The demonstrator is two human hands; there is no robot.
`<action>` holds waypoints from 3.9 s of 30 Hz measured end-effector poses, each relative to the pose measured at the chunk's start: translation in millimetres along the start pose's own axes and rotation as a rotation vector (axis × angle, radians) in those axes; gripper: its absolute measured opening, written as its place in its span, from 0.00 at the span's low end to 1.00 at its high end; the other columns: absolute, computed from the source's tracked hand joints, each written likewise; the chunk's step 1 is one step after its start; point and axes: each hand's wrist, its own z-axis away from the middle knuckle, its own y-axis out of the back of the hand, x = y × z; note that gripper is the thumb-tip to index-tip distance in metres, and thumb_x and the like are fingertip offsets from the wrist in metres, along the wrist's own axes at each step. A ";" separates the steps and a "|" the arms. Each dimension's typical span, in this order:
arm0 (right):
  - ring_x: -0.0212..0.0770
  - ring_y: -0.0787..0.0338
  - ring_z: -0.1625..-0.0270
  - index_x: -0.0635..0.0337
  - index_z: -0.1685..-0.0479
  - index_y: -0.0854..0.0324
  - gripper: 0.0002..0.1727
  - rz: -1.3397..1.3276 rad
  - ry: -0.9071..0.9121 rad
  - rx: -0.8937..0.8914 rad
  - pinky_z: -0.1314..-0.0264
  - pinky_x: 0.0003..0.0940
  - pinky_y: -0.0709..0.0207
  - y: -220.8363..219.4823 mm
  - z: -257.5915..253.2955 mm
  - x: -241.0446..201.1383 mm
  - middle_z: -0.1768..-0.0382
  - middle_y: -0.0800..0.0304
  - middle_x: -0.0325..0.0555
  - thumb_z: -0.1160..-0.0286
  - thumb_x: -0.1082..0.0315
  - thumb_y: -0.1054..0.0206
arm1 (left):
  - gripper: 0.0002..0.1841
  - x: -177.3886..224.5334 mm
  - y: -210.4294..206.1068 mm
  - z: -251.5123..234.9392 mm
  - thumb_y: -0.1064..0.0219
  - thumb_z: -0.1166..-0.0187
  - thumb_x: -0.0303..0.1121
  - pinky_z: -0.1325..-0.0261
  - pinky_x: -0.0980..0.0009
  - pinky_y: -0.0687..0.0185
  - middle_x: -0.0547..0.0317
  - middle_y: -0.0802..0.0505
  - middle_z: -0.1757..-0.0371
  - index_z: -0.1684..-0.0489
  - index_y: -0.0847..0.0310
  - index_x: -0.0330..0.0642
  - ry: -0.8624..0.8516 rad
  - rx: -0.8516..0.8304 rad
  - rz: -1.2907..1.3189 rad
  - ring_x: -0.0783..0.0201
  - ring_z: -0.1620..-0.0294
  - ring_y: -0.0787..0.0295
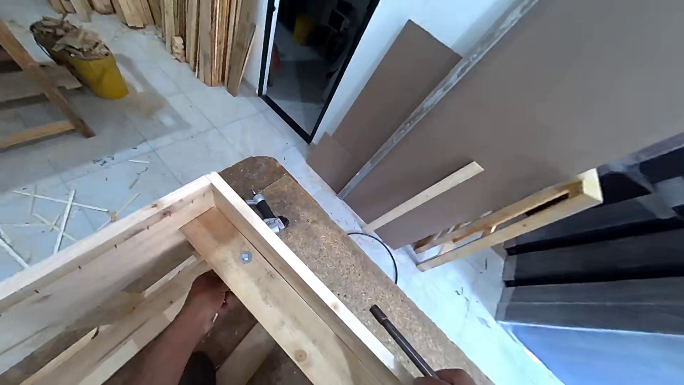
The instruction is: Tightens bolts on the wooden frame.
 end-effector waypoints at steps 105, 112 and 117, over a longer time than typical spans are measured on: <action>0.34 0.12 0.69 0.61 0.54 0.14 0.14 -0.184 -0.263 -0.368 0.68 0.28 0.17 91.9 97.7 -12.1 0.67 0.12 0.47 0.13 0.58 0.36 | 0.07 -138.6 -160.3 158.0 0.43 0.19 0.20 0.62 0.67 0.10 0.49 0.06 0.60 0.55 0.19 0.38 0.164 -0.691 0.394 0.60 0.65 0.07; 0.38 0.09 0.63 0.57 0.55 0.15 0.14 0.083 0.096 -0.225 0.63 0.30 0.15 102.8 47.1 -11.9 0.66 0.10 0.47 0.13 0.56 0.36 | 0.08 -145.5 -157.2 152.8 0.40 0.20 0.19 0.50 0.61 0.09 0.47 0.06 0.55 0.50 0.19 0.37 0.128 -0.777 0.495 0.57 0.56 0.06; 0.34 0.11 0.64 0.49 0.58 0.13 0.10 0.225 0.272 -0.303 0.67 0.27 0.18 88.4 23.9 -3.6 0.70 0.12 0.36 0.14 0.57 0.37 | 0.07 -138.1 -166.1 160.5 0.44 0.16 0.18 0.52 0.61 0.08 0.46 0.06 0.57 0.50 0.21 0.34 0.187 -0.634 0.485 0.57 0.57 0.06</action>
